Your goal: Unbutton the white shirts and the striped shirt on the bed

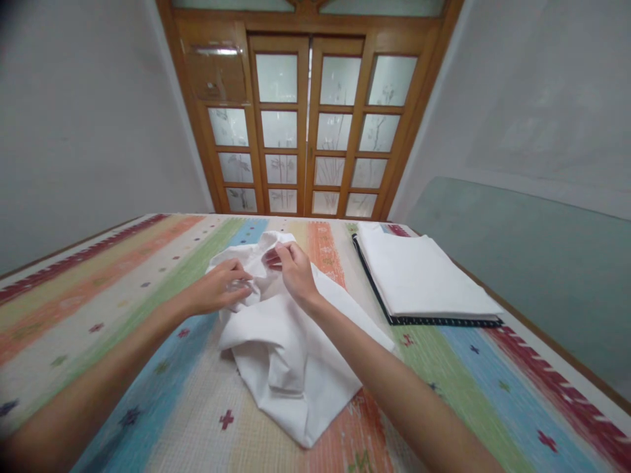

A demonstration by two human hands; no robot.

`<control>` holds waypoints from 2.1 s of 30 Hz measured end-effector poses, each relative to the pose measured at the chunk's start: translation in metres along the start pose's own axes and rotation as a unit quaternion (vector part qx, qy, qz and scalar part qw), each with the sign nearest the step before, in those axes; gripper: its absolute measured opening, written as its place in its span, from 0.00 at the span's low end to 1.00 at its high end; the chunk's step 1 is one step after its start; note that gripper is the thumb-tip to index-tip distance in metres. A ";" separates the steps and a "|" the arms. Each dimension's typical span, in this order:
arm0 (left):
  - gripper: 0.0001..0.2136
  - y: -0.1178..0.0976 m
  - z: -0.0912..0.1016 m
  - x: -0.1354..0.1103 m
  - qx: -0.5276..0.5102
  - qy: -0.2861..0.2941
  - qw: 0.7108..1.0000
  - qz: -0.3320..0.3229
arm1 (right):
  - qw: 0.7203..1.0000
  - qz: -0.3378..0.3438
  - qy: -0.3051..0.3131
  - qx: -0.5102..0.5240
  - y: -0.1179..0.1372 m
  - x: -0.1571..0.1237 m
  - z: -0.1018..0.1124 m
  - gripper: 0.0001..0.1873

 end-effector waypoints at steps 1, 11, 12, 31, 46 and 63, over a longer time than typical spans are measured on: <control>0.10 0.001 -0.002 0.000 0.003 -0.001 1.000 -0.006 | 1.000 0.000 0.014 -0.026 -0.004 -0.001 0.001 0.15; 0.07 0.029 0.024 0.001 -0.103 -0.212 0.962 0.134 | 0.868 0.024 0.327 -0.372 -0.001 -0.030 0.013 0.24; 0.07 0.035 0.035 0.000 -0.110 -0.264 0.944 0.163 | 0.870 0.038 0.308 -0.383 0.007 -0.027 0.020 0.25; 0.08 0.005 0.080 0.058 -0.356 -0.366 0.855 0.088 | 0.764 0.227 0.462 -0.389 0.028 -0.105 -0.047 0.25; 0.08 -0.065 0.011 0.002 -0.066 -0.066 0.994 -0.049 | 0.937 0.087 0.045 -0.335 0.044 -0.031 0.015 0.18; 0.16 -0.065 -0.004 0.006 -0.174 -0.075 0.981 -0.044 | 0.992 -0.013 0.101 -0.071 0.022 -0.033 0.018 0.21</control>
Point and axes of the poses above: each hand's wrist, its own x-axis towards the middle knuckle, its own z-axis out of the back of the hand, y = z × x, the point moved 4 cm from there along x, towards the middle knuckle, and after that the axes turned 3 degrees about -x, right-handed, at the moved point
